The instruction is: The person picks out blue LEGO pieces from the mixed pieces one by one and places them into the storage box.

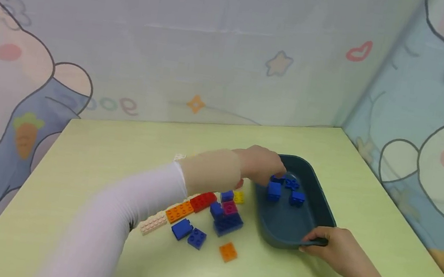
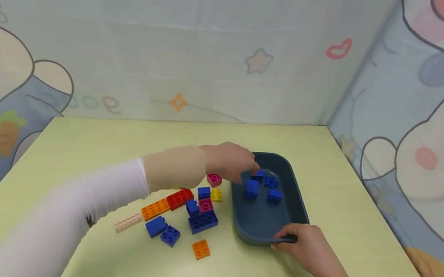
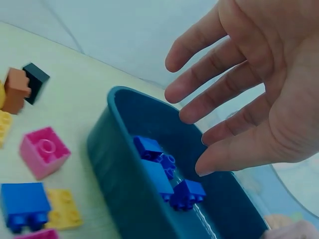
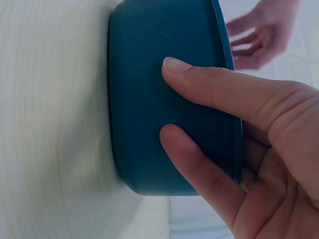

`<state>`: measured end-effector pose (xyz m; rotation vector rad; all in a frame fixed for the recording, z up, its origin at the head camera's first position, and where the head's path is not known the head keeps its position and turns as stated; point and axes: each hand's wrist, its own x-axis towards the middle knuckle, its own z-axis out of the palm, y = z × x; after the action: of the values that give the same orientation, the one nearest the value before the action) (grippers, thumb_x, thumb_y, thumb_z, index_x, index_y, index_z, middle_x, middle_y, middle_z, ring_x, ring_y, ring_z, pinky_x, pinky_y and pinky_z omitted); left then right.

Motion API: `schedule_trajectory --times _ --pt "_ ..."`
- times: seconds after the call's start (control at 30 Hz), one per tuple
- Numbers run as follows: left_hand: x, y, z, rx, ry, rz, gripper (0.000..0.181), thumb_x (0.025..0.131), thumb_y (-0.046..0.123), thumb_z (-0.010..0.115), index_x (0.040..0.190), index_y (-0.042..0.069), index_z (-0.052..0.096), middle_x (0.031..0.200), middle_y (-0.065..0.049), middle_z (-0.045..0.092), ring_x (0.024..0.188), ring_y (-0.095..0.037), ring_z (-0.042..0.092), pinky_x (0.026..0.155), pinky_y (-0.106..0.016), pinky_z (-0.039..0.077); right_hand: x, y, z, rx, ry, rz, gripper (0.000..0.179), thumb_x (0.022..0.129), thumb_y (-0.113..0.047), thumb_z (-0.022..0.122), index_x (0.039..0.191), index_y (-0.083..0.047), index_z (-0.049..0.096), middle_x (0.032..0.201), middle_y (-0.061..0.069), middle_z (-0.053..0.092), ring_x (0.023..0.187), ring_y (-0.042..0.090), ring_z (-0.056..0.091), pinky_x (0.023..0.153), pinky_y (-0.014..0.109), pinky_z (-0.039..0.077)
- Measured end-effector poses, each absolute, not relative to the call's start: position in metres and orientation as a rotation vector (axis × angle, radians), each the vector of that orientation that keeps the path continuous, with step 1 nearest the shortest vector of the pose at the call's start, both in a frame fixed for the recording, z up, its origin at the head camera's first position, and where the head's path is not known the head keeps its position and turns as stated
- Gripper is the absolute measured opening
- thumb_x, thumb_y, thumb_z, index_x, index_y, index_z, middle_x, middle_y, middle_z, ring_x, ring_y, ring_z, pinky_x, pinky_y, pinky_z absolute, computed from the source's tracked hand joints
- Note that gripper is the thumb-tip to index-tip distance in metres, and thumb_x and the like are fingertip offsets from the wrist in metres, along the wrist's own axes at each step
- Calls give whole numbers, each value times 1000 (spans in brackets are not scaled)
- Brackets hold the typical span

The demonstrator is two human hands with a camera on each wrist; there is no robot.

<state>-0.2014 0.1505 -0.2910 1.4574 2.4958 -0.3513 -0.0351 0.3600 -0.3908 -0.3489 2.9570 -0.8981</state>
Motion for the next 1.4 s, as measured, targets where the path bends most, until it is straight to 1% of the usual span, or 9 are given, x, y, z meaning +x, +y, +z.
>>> schedule_trajectory --times 0.07,0.27,0.37,0.57,0.6,0.77,0.87,1.1,1.4 --pt "-198 140 -289 1458 2491 -350 37 100 18 62 137 20 61 131 3 61 114 -14 56 92 -29 50 -35 360 -390 -337 2954 -893 11 82 -25 84 90 -21 77 91 -7 72 82 12 66 69 28 53" --pt "-181 104 -292 1485 2493 -339 39 97 20 67 137 22 63 130 3 63 115 -15 58 78 -24 53 -35 363 -389 -320 2956 -871 11 82 -25 84 90 -20 77 94 -4 73 85 19 67 69 29 53" --pt "-173 83 -297 1485 2498 -299 39 96 19 69 135 22 64 131 2 63 113 -15 61 78 -24 53 -35 364 -389 -317 2956 -870 11 82 -25 83 91 -20 77 95 -3 73 86 19 67 69 29 53" --pt "-162 38 -310 1394 2505 -229 39 95 19 71 134 21 65 126 1 65 101 -15 62 81 -25 53 -35 364 -389 -316 2965 -876 10 83 -25 83 90 -22 77 96 -4 73 87 20 68 70 29 53" --pt "-161 31 -313 1376 2503 -215 38 95 18 71 132 21 66 121 1 65 97 -15 61 79 -26 53 -35 364 -390 -317 2966 -878 10 83 -25 83 90 -22 77 95 -4 73 87 20 68 70 29 53" --pt "-150 2 -330 1264 2500 -134 40 92 15 74 131 21 67 117 1 66 88 -15 59 72 -25 51 -35 365 -392 -321 2970 -858 10 82 -25 83 89 -21 77 94 -5 72 85 19 67 70 29 53" --pt "-144 -8 -341 1187 2510 -79 41 91 15 75 131 21 67 119 1 67 86 -13 58 71 -24 51 -34 365 -392 -311 2970 -847 10 82 -25 83 89 -22 77 93 -6 72 84 17 67 70 29 53" --pt "-134 -19 -362 1089 2492 -31 35 89 18 79 123 21 70 115 5 67 91 -10 60 79 -25 52 -35 364 -394 -308 2967 -860 10 82 -25 84 88 -23 77 92 -7 72 84 16 67 70 29 53" --pt "-128 -25 -378 1021 2531 95 31 87 10 78 117 18 73 101 5 66 81 -10 56 73 -24 51 -38 362 -396 -321 2977 -866 10 81 -28 84 88 -26 77 92 -9 72 85 16 67 72 30 53"
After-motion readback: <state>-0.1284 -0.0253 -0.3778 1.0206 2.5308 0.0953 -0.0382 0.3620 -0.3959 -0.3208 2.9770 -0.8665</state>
